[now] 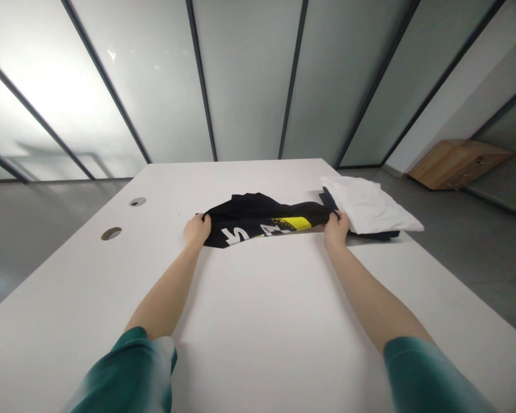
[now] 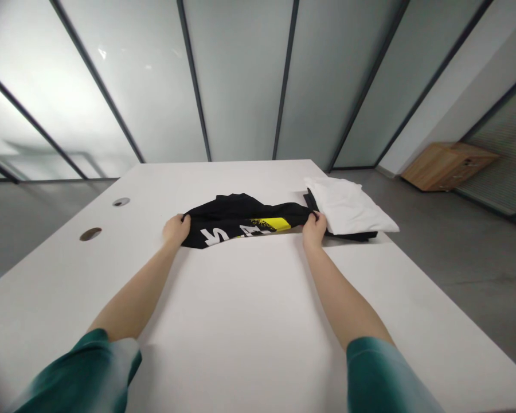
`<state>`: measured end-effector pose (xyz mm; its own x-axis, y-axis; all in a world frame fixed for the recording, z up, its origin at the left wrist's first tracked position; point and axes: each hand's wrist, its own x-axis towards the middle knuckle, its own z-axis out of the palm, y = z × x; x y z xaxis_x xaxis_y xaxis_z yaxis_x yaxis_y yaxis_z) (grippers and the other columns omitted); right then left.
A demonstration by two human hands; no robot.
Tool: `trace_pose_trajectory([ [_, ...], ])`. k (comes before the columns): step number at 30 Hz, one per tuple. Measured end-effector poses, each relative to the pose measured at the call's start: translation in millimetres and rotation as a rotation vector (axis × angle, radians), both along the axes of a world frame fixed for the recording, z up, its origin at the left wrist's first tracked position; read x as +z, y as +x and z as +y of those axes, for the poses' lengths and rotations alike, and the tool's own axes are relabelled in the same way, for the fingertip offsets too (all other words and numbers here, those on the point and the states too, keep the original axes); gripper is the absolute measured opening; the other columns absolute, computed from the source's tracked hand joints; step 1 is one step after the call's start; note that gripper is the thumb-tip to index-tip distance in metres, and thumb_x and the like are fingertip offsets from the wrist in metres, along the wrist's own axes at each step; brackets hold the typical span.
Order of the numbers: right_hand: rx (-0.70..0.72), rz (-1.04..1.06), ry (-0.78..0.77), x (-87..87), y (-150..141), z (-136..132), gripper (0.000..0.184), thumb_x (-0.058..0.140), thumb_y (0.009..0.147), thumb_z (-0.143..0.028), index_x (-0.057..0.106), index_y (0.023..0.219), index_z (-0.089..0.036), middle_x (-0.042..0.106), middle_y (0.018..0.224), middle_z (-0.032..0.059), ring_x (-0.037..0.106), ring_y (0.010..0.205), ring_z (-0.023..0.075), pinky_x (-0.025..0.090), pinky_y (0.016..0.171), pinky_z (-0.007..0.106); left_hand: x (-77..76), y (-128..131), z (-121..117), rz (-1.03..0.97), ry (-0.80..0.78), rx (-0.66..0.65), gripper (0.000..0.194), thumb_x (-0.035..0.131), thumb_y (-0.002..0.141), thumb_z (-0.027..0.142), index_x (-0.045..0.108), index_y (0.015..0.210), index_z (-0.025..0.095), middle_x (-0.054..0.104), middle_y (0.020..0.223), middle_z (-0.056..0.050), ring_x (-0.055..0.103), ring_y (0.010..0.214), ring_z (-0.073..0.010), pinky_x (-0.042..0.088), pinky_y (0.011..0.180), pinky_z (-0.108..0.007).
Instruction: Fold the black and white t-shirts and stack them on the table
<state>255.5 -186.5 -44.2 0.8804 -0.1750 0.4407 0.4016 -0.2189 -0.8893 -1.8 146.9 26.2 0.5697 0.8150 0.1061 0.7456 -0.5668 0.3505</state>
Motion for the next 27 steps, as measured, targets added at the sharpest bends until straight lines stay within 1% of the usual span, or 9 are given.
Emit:
trace_pose_trajectory([
  [3, -0.048, 0.006, 0.059, 2.9, -5, 5, 0.030, 0.047, 0.077, -0.025, 0.057, 0.105, -0.019, 0.063, 0.096, 0.0055, 0.061, 0.092, 0.0208, 0.049, 0.091, 0.041, 1.7, -5, 0, 0.042, 0.025, -0.092, 0.053, 0.045, 0.089, 0.026, 0.048, 0.141, 0.018, 0.070, 0.117, -0.015, 0.065, 0.109, -0.0315, 0.050, 0.090, -0.042],
  [6, -0.051, -0.102, -0.052, 14.4, -19, 8, 0.033, 0.049, 0.074, -0.024, 0.058, 0.105, -0.018, 0.065, 0.100, 0.0085, 0.061, 0.097, 0.0234, 0.047, 0.095, 0.043, -0.7, -6, -7, 0.034, 0.212, -0.285, 0.069, 0.042, 0.085, 0.012, 0.036, 0.152, 0.021, 0.057, 0.141, -0.015, 0.057, 0.125, -0.0298, 0.047, 0.099, -0.044],
  [8, -0.004, -0.227, -0.221, 24.8, -33, 11, 0.029, 0.050, 0.077, -0.027, 0.061, 0.102, -0.018, 0.066, 0.104, 0.0114, 0.059, 0.103, 0.0262, 0.044, 0.099, 0.046, -3.1, -5, -10, 0.056, 0.310, -0.478, 0.070, 0.040, 0.082, 0.006, 0.046, 0.148, 0.028, 0.048, 0.152, -0.008, 0.048, 0.135, -0.0271, 0.041, 0.107, -0.043],
  [10, 0.114, -0.323, -0.406, 34.6, -49, 15, 0.024, 0.049, 0.082, -0.030, 0.064, 0.096, -0.019, 0.068, 0.103, 0.0128, 0.059, 0.104, 0.0275, 0.043, 0.100, 0.045, -4.7, -2, -12, 0.131, 0.300, -0.625, 0.064, 0.040, 0.081, 0.005, 0.060, 0.137, 0.031, 0.051, 0.150, -0.002, 0.050, 0.134, -0.0245, 0.040, 0.109, -0.040],
  [11, 0.190, -0.346, -0.494, 38.4, -56, 17, 0.024, 0.047, 0.085, -0.031, 0.066, 0.094, -0.019, 0.069, 0.101, 0.0130, 0.060, 0.103, 0.0277, 0.043, 0.100, 0.045, -4.9, -1, -12, 0.170, 0.273, -0.649, 0.060, 0.040, 0.081, 0.006, 0.065, 0.130, 0.030, 0.055, 0.146, -0.001, 0.054, 0.129, -0.0238, 0.042, 0.107, -0.038],
  [14, 0.399, -0.341, -0.724, 43.1, -71, 26, 0.028, 0.047, 0.089, -0.031, 0.070, 0.098, -0.019, 0.072, 0.105, 0.0133, 0.062, 0.104, 0.0287, 0.044, 0.099, 0.045, -2.9, 0, -13, 0.219, 0.230, -0.567, 0.047, 0.039, 0.087, 0.015, 0.071, 0.121, 0.026, 0.065, 0.133, -0.004, 0.062, 0.118, -0.0250, 0.047, 0.099, -0.037],
  [17, 0.491, -0.291, -0.929, 38.1, -74, 32, 0.037, 0.050, 0.091, -0.035, 0.069, 0.117, -0.018, 0.067, 0.127, 0.0136, 0.057, 0.120, 0.0307, 0.042, 0.102, 0.047, 1.8, -2, -14, 0.237, 0.235, -0.454, 0.041, 0.041, 0.093, 0.033, 0.071, 0.118, 0.024, 0.068, 0.125, -0.010, 0.062, 0.116, -0.0298, 0.050, 0.094, -0.041],
  [22, 0.416, -0.121, -1.170, 24.8, -66, 31, 0.051, 0.053, 0.092, -0.047, 0.062, 0.134, -0.019, 0.054, 0.145, 0.0136, 0.046, 0.135, 0.0346, 0.035, 0.108, 0.051, 8.7, -5, -11, 0.299, 0.132, -0.252, 0.051, 0.043, 0.090, 0.051, 0.067, 0.123, 0.021, 0.064, 0.124, -0.017, 0.061, 0.116, -0.0350, 0.051, 0.090, -0.046],
  [27, 0.317, -0.100, -1.148, 25.3, -65, 29, 0.043, 0.044, 0.097, -0.042, 0.066, 0.128, -0.021, 0.061, 0.138, 0.0106, 0.048, 0.132, 0.0327, 0.033, 0.109, 0.052, 8.9, -7, -1, 0.258, 0.055, -0.072, 0.056, 0.044, 0.090, 0.051, 0.061, 0.124, 0.010, 0.064, 0.123, -0.024, 0.062, 0.115, -0.0366, 0.050, 0.092, -0.047],
])
